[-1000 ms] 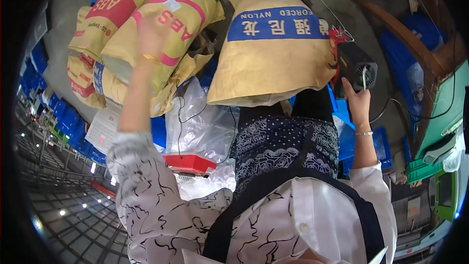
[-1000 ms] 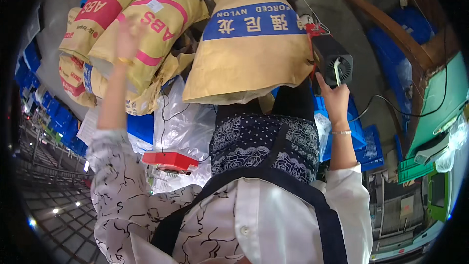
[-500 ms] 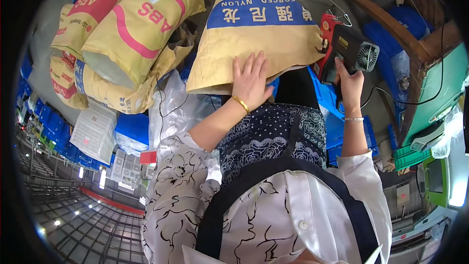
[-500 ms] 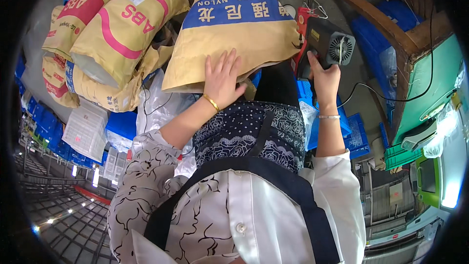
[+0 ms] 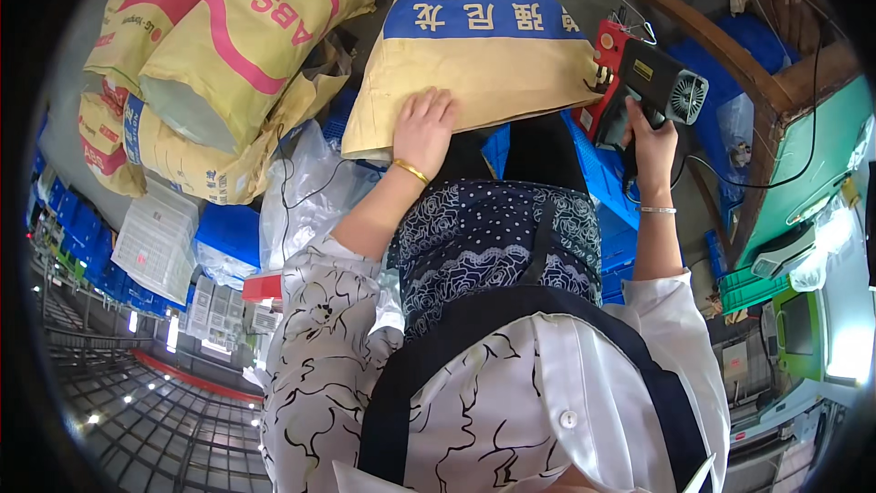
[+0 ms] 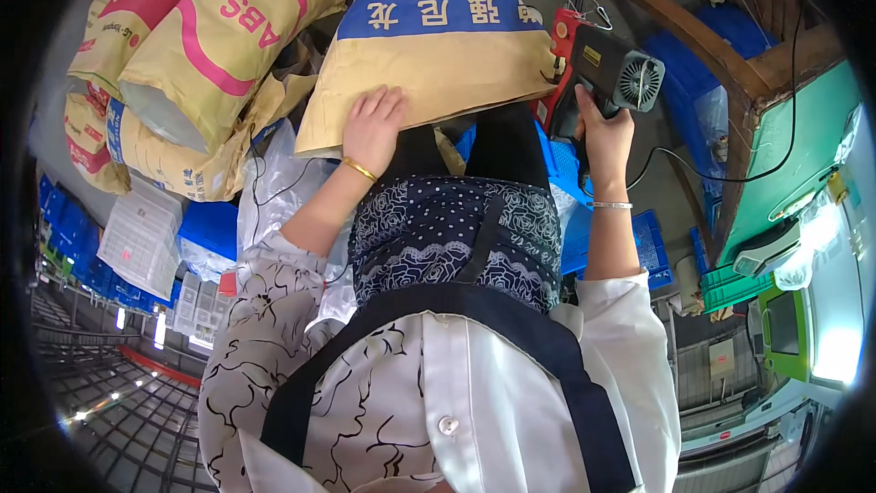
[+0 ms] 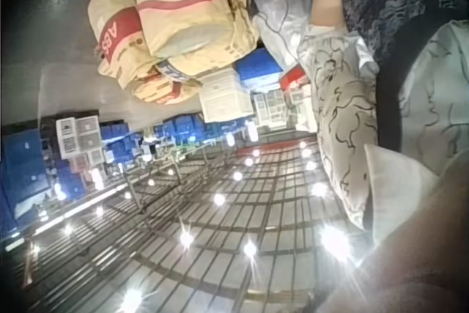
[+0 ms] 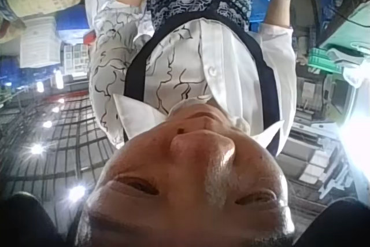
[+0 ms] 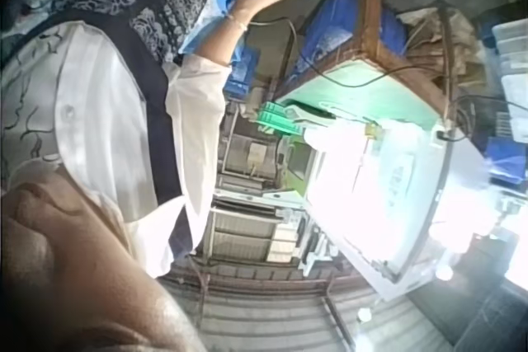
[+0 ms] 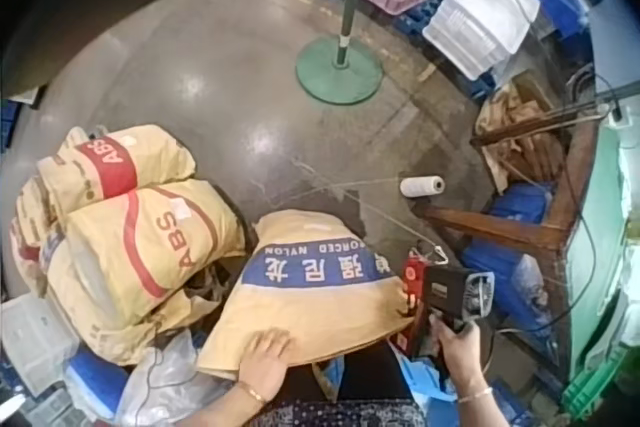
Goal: The recorder uses a hand-held heat sealer to seal the openings of industrial material bags and then stacks them onto a pallet.
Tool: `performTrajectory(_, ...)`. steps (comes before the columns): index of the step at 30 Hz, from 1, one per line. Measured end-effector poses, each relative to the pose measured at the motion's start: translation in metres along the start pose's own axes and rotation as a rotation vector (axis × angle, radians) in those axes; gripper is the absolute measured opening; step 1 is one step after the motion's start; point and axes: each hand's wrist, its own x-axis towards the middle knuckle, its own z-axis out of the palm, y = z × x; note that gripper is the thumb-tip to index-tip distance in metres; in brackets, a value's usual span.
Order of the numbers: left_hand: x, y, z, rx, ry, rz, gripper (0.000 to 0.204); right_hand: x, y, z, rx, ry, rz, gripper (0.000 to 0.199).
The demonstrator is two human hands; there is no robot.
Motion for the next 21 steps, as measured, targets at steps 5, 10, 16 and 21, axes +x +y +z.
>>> performTrajectory(5,0.009,-0.014,0.000,-0.149,0.082,0.055,0.026,-0.004,-0.002,0.007,-0.023,0.025,-0.036,0.024)
performTrajectory(10,0.011,-0.015,0.002,-0.158,0.154,0.092,0.020,-0.006,0.000,0.009,-0.066,0.052,-0.045,0.028)
performTrajectory(16,0.014,-0.012,-0.002,-0.169,0.139,0.094,0.017,-0.007,0.003,0.008,-0.101,0.058,-0.034,0.029)
performTrajectory(21,0.016,-0.007,-0.002,-0.216,0.141,0.086,0.021,-0.007,0.003,0.017,-0.113,0.030,-0.021,0.032)
